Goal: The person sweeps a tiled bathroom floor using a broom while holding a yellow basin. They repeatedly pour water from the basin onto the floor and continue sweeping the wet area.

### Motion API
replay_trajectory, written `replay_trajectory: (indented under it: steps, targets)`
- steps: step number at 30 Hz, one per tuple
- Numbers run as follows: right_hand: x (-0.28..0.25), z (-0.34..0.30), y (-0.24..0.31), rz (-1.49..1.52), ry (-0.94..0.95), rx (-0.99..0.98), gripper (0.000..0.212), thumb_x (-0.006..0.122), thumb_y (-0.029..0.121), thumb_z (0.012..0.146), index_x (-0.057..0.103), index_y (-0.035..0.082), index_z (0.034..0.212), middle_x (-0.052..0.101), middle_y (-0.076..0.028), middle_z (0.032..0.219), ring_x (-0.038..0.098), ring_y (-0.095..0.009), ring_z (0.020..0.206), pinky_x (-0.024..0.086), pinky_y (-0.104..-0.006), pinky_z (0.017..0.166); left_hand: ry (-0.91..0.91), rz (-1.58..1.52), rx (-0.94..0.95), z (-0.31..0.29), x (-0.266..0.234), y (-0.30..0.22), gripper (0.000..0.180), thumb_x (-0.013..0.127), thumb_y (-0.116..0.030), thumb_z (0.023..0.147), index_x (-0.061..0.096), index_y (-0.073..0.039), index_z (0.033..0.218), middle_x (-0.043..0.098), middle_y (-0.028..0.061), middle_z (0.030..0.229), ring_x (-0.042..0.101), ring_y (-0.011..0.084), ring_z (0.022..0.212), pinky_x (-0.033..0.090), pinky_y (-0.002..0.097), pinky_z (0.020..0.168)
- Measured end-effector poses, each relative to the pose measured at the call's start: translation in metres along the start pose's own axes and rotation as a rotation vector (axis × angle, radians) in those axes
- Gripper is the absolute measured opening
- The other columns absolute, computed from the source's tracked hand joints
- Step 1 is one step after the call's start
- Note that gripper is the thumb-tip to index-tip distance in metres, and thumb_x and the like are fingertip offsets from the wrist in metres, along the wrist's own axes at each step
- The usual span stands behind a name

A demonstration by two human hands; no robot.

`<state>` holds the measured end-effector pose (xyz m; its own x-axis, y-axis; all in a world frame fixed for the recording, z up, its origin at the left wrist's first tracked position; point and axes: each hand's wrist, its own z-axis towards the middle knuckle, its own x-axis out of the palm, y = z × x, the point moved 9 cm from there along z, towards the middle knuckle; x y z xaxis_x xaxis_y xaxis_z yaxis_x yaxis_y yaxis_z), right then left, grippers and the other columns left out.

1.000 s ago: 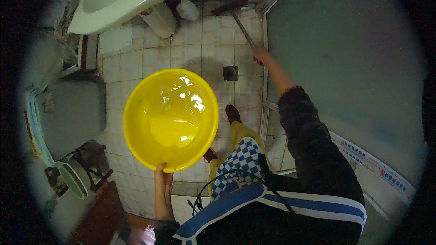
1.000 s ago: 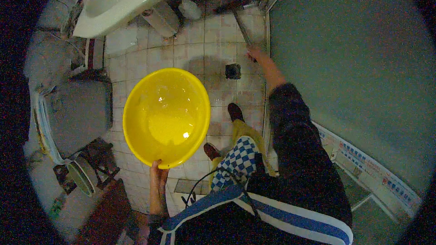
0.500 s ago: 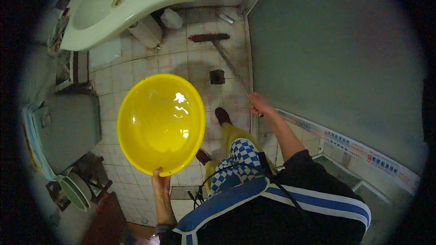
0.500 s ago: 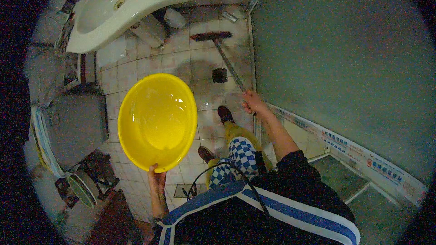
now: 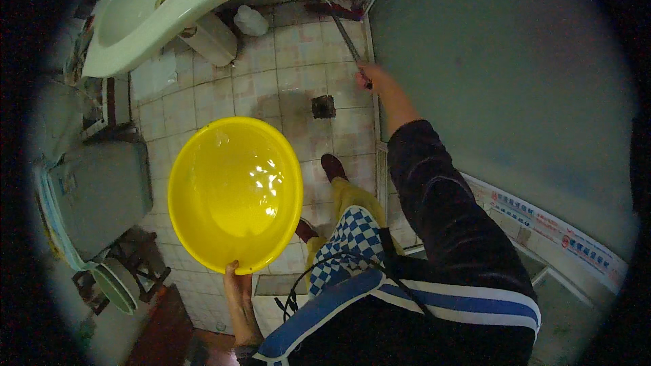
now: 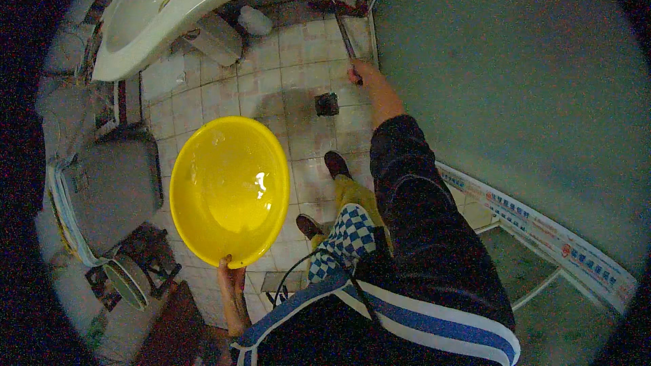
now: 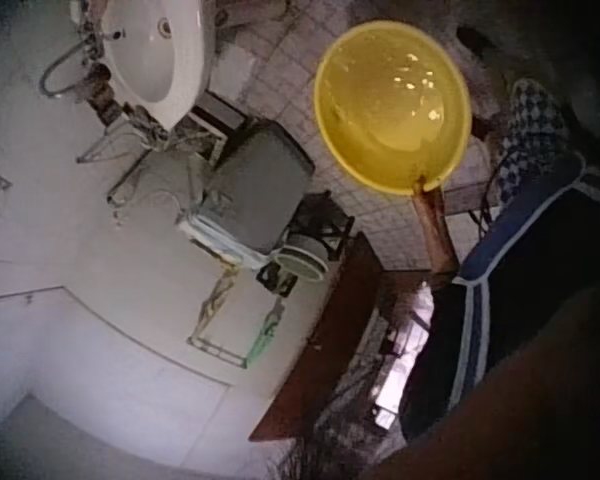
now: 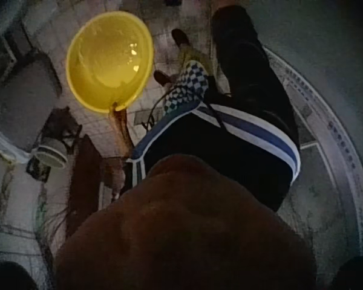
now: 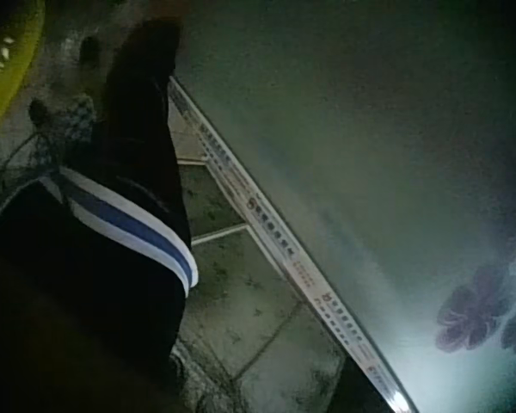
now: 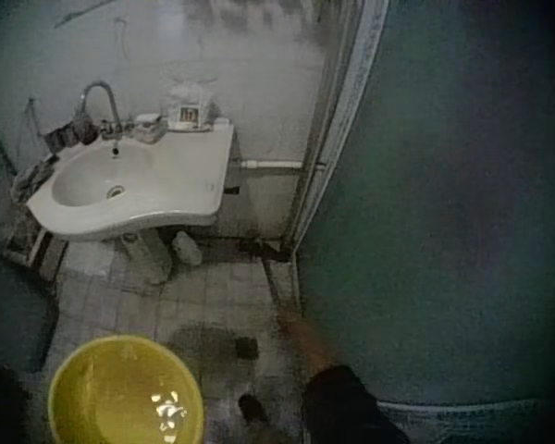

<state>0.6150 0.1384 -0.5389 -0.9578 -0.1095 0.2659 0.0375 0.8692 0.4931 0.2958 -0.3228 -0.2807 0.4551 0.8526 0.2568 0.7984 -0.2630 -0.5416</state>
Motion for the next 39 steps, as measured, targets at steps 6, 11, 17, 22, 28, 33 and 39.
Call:
replay_trajectory:
  steps: [6, 11, 17, 22, 28, 33, 39]
  targets:
    - [0.033, -0.064, -0.063, 0.562, 0.058, -0.079, 0.026, 0.048, 0.029, 0.082, 0.04, 0.01, 0.068, 0.038, -0.001, 0.049, 0.034, -0.011, 0.036, 0.03, -0.0237, 0.033, -0.038, 0.014, -0.003, -0.011, 0.008, -0.002, 0.055, 0.061, -0.011, 0.065, 0.038, -0.005, 0.115, 0.043, 0.0102, 0.116, 0.04, 0.0286, 0.109, 0.035, 0.0493, 0.091]
    - [0.072, -0.131, -0.168, 0.277, -0.034, 0.239, 0.021, 0.047, 0.03, 0.083, 0.04, 0.01, 0.077, 0.042, -0.002, 0.055, 0.035, -0.011, 0.037, 0.03, -0.0236, 0.032, -0.041, 0.002, -0.02, -0.012, 0.031, -0.006, 0.056, 0.06, -0.009, 0.065, 0.037, -0.006, 0.116, 0.042, 0.01, 0.115, 0.042, 0.0281, 0.107, 0.037, 0.0458, 0.089]
    - [0.081, -0.238, -0.139, 0.134, 0.008, 0.297, 0.028, 0.043, 0.033, 0.084, 0.043, 0.009, 0.071, 0.044, -0.002, 0.056, 0.036, -0.011, 0.041, 0.03, -0.0234, 0.037, -0.068, 0.002, 0.025, -0.006, 0.009, -0.003, 0.052, 0.057, -0.008, 0.067, 0.038, -0.005, 0.116, 0.044, 0.0085, 0.112, 0.045, 0.0257, 0.104, 0.038, 0.0427, 0.088]
    - [0.01, -0.165, -0.063, -0.433, -0.078, -0.033, 0.046, 0.033, 0.046, 0.084, 0.047, 0.007, 0.064, 0.046, -0.002, 0.057, 0.034, -0.013, 0.043, 0.029, -0.0278, 0.044, -0.1, 0.005, 0.019, -0.011, 0.008, -0.002, 0.053, 0.057, -0.009, 0.068, 0.037, -0.005, 0.116, 0.045, 0.0091, 0.112, 0.046, 0.0258, 0.103, 0.039, 0.0421, 0.087]
    - [-0.061, -0.027, -0.032, -0.434, -0.062, -0.156, 0.036, 0.041, 0.039, 0.084, 0.047, 0.01, 0.064, 0.046, -0.001, 0.051, 0.041, -0.012, 0.041, 0.036, -0.0271, 0.039, -0.13, 0.009, -0.011, -0.008, -0.008, 0.006, 0.054, 0.058, -0.011, 0.067, 0.037, -0.004, 0.116, 0.045, 0.0098, 0.112, 0.045, 0.0256, 0.104, 0.04, 0.0416, 0.087]
    - [-0.026, -0.063, -0.129, 0.49, -0.113, 0.238, 0.028, 0.047, 0.036, 0.082, 0.05, 0.008, 0.083, 0.043, -0.001, 0.053, 0.033, -0.012, 0.036, 0.028, -0.0261, 0.033, -0.146, 0.006, -0.022, -0.009, -0.018, 0.01, 0.055, 0.059, -0.011, 0.066, 0.037, -0.005, 0.116, 0.045, 0.0101, 0.112, 0.045, 0.0269, 0.104, 0.04, 0.0436, 0.086]
    - [0.039, -0.193, -0.11, 0.643, 0.183, 0.336, 0.025, 0.051, 0.036, 0.08, 0.05, 0.011, 0.081, 0.04, 0.001, 0.049, 0.033, -0.009, 0.035, 0.026, -0.0239, 0.032, -0.206, -0.026, -0.04, -0.009, -0.044, 0.014, 0.056, 0.058, -0.01, 0.065, 0.037, -0.004, 0.116, 0.044, 0.0107, 0.112, 0.045, 0.0274, 0.104, 0.04, 0.0444, 0.085]
